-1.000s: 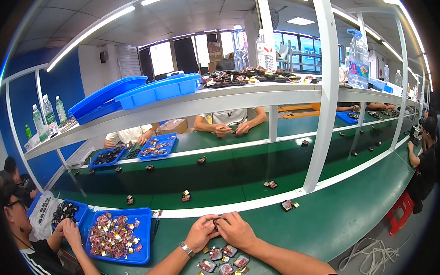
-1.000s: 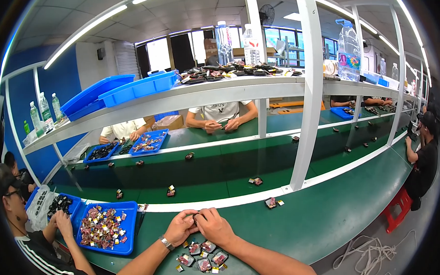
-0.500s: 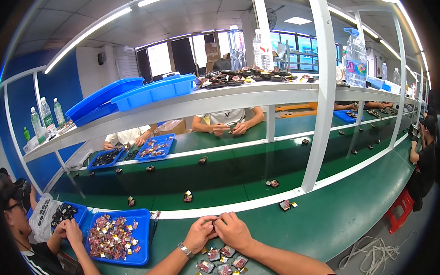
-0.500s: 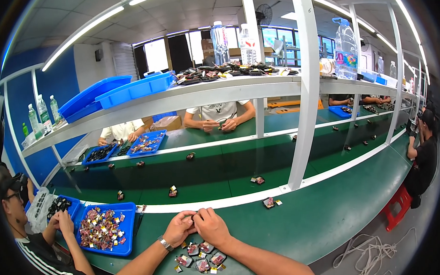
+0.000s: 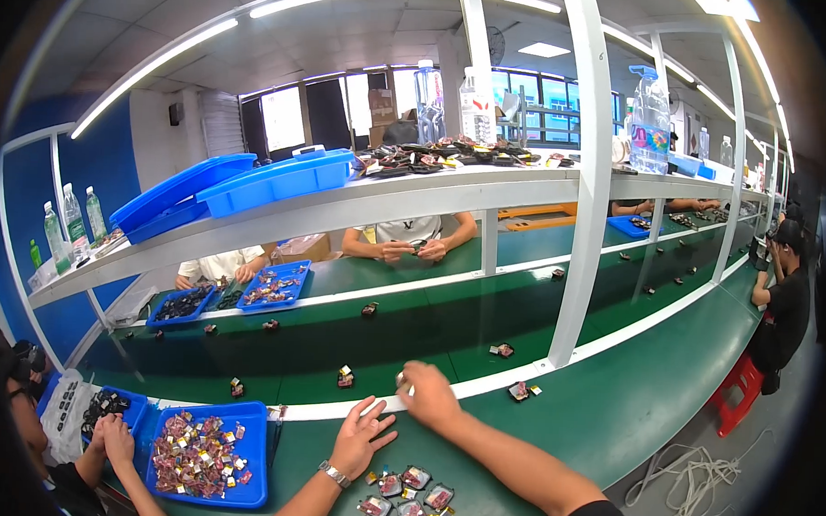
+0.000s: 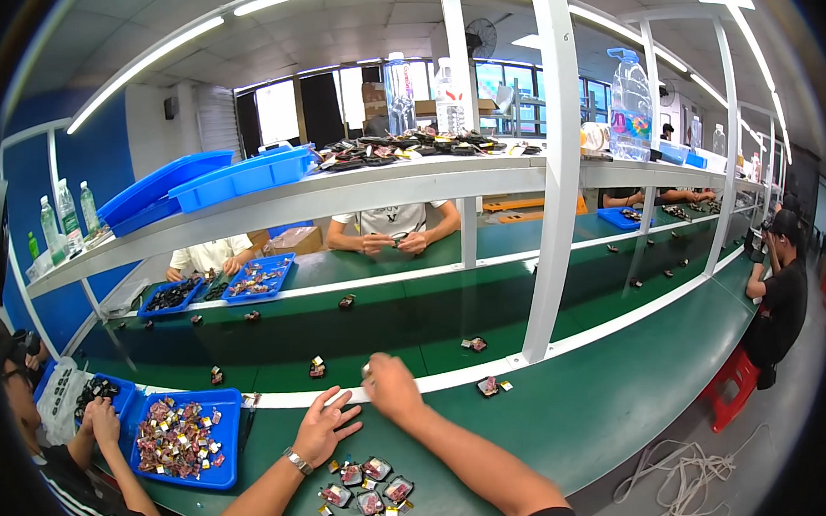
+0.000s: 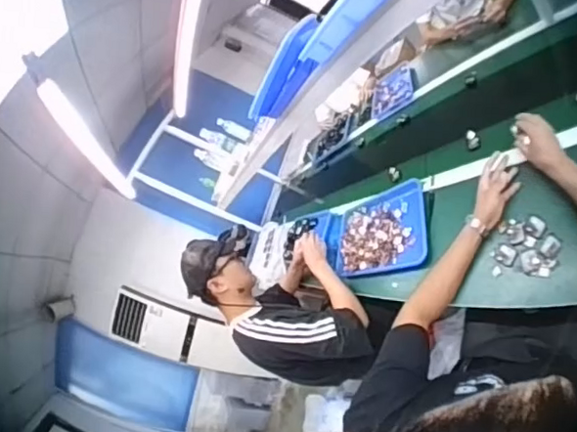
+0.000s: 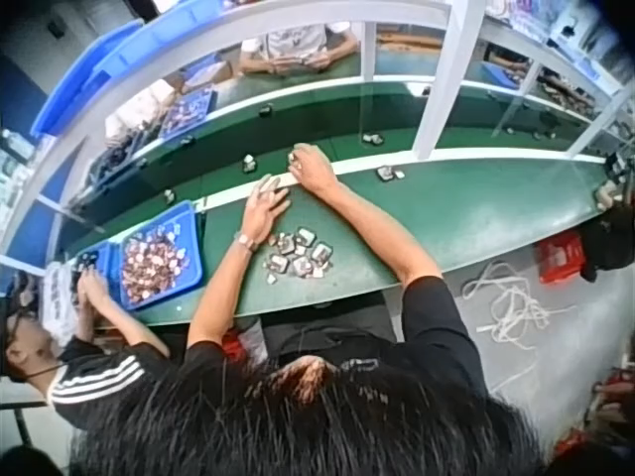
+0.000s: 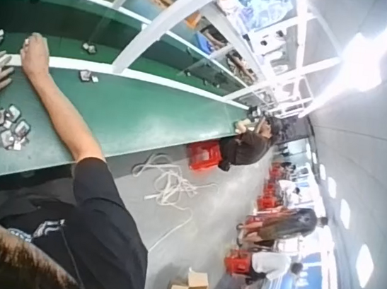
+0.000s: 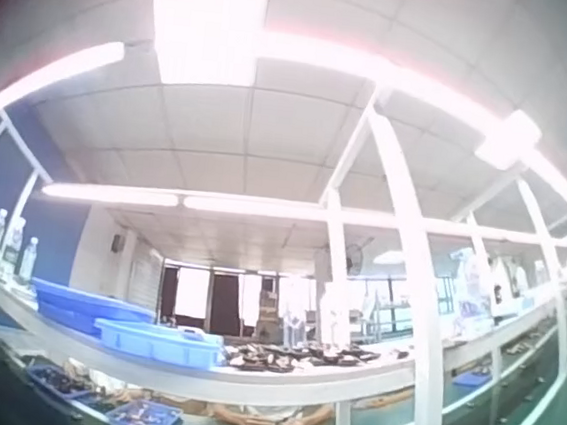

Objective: Assembling small electronic components on a factory conveyor belt.

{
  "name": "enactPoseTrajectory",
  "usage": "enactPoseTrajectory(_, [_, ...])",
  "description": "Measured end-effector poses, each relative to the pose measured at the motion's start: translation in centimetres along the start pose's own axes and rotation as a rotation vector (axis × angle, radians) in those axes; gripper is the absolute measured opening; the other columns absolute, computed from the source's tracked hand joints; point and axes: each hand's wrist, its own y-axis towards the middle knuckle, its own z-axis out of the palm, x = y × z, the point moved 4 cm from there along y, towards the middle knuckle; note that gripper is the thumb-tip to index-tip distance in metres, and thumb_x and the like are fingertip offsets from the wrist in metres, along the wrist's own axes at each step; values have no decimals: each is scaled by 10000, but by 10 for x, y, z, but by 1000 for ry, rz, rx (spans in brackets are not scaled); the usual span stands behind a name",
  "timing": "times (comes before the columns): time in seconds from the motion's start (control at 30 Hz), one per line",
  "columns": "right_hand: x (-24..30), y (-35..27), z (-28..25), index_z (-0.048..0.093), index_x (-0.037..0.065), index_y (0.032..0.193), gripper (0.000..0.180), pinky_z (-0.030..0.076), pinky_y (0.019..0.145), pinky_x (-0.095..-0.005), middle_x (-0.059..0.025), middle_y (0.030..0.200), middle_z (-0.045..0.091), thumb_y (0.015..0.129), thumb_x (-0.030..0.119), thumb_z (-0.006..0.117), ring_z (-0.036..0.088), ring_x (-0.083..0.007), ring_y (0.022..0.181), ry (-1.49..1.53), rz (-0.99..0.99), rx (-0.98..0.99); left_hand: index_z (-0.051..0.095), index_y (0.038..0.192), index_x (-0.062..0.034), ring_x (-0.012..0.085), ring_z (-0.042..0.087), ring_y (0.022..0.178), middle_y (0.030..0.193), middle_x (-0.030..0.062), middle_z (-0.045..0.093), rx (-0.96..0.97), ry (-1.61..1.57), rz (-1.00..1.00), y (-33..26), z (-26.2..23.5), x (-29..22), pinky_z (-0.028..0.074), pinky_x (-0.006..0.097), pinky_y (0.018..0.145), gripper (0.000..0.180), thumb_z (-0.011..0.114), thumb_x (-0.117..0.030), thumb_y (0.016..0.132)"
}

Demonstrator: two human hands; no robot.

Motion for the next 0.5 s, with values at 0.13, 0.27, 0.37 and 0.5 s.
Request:
enactPoseTrajectory(0.13, [-75,25,5,577,37,997,328,495,832,-435,-152,1007,606,717,121,726,599,-352,937,-146,277,44,336,1384,-20,370,437,1296,1459,225,352,94,57,-48,3,-2,1,427,510,1035,474,518,-107,955])
enactPoseTrajectory(0.27, [-100,26,-9,524,28,1185,573,468,923,-434,-186,1129,581,734,288,764,569,-366,1044,-276,202,225,362,1335,48,339,468,1275,1407,237,414,102,52,-86,1,-2,-2,461,457,1017,410,492,-72,965])
enactPoseTrajectory(0.37, [-121,38,-67,548,2,1219,650,431,996,-429,-218,1205,555,703,344,746,513,-379,1143,-427,472,271,381,1316,50,333,495,1251,1379,232,451,87,88,-84,-1,-9,-1,478,443,1002,383,488,-60,965])
enactPoseTrajectory(0.5, [-176,2,-121,557,-6,1157,553,448,974,-429,-189,1180,554,744,313,740,524,-352,1137,-632,720,213,416,1293,48,304,561,1175,1315,231,510,93,118,-128,2,-3,1,500,413,979,350,485,-57,966])
